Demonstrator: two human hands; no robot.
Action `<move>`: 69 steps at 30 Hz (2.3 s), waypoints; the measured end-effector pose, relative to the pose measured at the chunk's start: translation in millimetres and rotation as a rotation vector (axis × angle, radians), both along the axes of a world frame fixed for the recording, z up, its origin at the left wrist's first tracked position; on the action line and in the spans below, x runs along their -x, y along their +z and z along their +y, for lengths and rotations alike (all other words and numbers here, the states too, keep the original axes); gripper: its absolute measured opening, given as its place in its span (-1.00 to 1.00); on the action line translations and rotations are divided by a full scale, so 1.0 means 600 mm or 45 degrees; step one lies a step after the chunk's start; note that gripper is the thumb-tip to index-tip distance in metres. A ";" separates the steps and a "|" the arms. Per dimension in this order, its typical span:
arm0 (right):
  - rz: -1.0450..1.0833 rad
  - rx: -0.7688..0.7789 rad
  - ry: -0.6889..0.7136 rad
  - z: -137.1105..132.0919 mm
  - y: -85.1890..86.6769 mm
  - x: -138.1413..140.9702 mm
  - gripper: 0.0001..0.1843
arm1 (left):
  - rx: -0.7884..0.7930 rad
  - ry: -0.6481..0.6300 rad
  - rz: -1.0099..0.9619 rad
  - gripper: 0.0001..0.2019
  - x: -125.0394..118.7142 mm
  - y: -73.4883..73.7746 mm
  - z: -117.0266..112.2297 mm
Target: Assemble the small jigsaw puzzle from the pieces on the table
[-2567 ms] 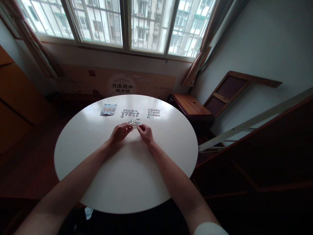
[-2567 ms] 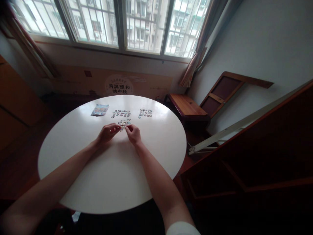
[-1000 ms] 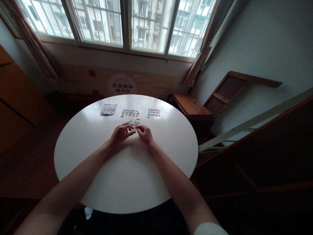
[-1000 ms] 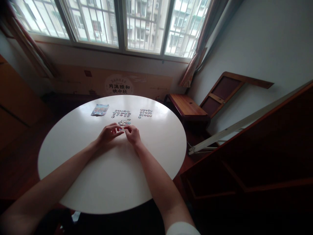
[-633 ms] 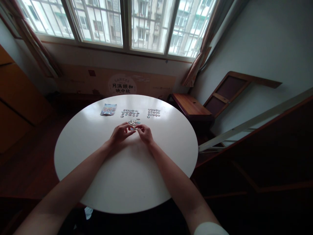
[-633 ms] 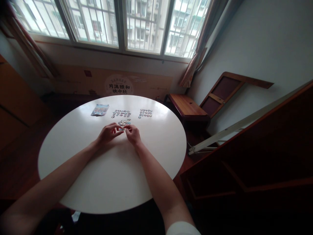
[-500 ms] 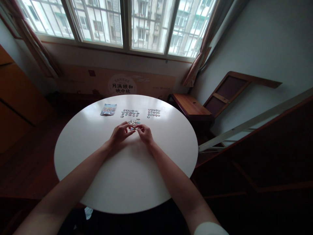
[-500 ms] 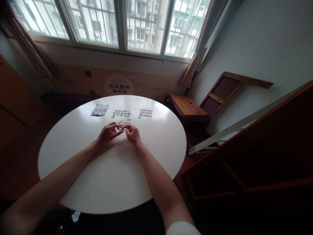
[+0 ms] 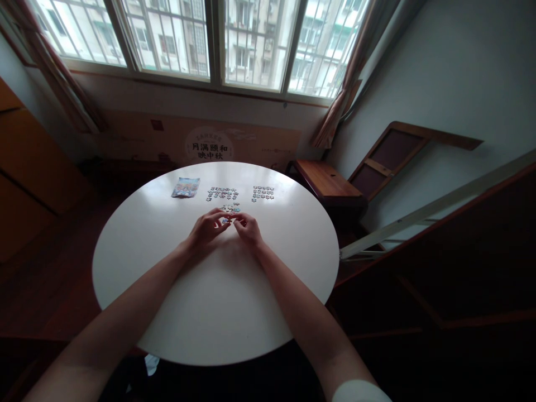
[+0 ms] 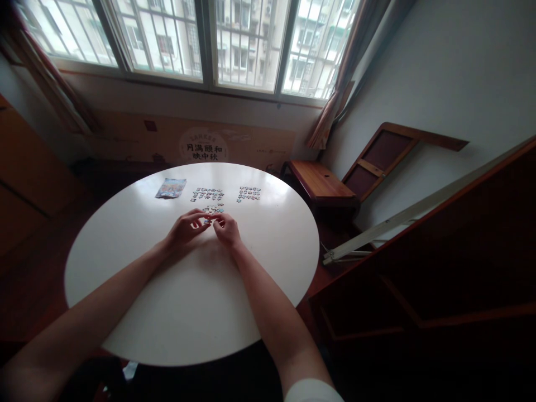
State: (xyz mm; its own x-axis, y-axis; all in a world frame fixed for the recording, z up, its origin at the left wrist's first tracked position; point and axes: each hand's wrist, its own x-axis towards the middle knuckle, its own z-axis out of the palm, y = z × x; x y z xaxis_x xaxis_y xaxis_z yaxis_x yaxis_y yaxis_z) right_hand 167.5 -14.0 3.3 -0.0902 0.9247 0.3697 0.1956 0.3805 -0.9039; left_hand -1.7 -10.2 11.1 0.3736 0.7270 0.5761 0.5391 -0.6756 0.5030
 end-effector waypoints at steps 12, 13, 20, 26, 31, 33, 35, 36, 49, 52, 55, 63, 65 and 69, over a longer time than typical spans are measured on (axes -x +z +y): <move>-0.013 0.001 -0.073 -0.001 0.003 -0.001 -0.76 | 0.009 0.009 -0.116 -0.75 -0.003 -0.002 0.000; -0.023 -0.004 -0.071 -0.001 0.004 -0.001 -0.76 | 0.008 -0.001 -0.120 -0.75 -0.003 -0.002 0.000; -0.024 -0.020 -0.020 -0.001 0.000 0.001 -0.75 | 0.005 -0.041 -0.154 -0.73 -0.003 -0.001 0.000; -0.018 -0.032 -0.004 0.001 -0.003 0.001 -0.75 | 0.006 -0.037 -0.150 -0.71 -0.004 0.002 -0.002; -0.016 -0.034 -0.006 0.000 -0.002 0.001 -0.76 | -0.005 -0.004 -0.126 -0.72 -0.004 0.002 -0.002; -0.017 -0.028 -0.008 0.001 -0.003 0.001 -0.76 | 0.000 0.017 -0.111 -0.72 -0.004 0.003 -0.002; -0.010 -0.027 -0.004 0.001 -0.004 0.000 -0.76 | 0.006 0.040 -0.094 -0.71 -0.003 0.004 -0.003; -0.005 -0.028 0.000 0.001 -0.004 0.000 -0.76 | 0.007 0.051 -0.087 -0.71 -0.003 0.005 -0.004; -0.014 -0.043 0.045 0.001 -0.005 -0.002 -0.76 | 0.114 -0.002 -0.243 -0.71 -0.005 0.004 -0.001; -0.001 -0.047 0.037 0.004 -0.007 -0.001 -0.79 | 0.251 -0.065 -0.373 -0.67 -0.005 0.007 0.002; 0.003 -0.039 0.021 0.004 -0.007 0.000 -0.81 | 0.458 -0.144 -0.498 -0.63 -0.002 0.011 0.004; 0.040 -0.036 0.033 0.002 -0.003 0.000 -0.81 | 0.718 -0.227 -0.621 -0.55 0.005 0.017 0.006; 0.036 -0.031 0.036 0.001 -0.003 0.000 -0.80 | 0.695 -0.228 -0.583 -0.55 0.003 0.019 0.004; 0.039 -0.037 0.043 0.001 -0.003 -0.001 -0.80 | 0.639 -0.215 -0.551 -0.55 0.003 0.015 0.006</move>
